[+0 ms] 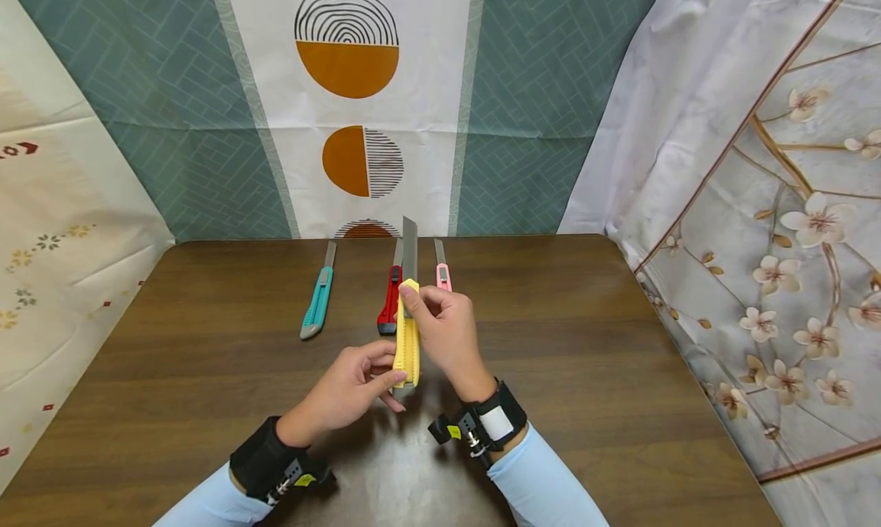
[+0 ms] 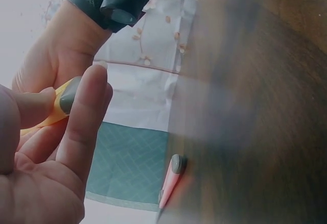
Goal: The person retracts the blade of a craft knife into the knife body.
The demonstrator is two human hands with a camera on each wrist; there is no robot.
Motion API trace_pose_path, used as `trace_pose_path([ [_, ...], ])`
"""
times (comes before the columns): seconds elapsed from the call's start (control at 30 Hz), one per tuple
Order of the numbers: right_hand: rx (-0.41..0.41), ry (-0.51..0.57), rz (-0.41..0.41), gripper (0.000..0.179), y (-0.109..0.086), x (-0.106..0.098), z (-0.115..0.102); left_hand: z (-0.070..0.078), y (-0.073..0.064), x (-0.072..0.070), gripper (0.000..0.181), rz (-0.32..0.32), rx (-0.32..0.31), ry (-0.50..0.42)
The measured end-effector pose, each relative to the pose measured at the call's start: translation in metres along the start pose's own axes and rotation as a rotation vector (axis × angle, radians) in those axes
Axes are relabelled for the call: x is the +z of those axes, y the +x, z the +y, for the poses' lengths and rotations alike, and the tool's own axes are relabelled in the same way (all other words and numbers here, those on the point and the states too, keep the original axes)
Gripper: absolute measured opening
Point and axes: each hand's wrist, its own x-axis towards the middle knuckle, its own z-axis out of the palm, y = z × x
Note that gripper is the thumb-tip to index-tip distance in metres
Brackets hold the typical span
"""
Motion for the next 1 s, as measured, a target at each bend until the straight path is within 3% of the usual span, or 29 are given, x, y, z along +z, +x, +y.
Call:
trace_pose_path([
  [1.0, -0.014, 0.024, -0.03, 0.024, -0.001, 0.0013, -0.0004, -0.0006, 0.0, -0.0021, 0.045, 0.026, -0.014, 0.014],
])
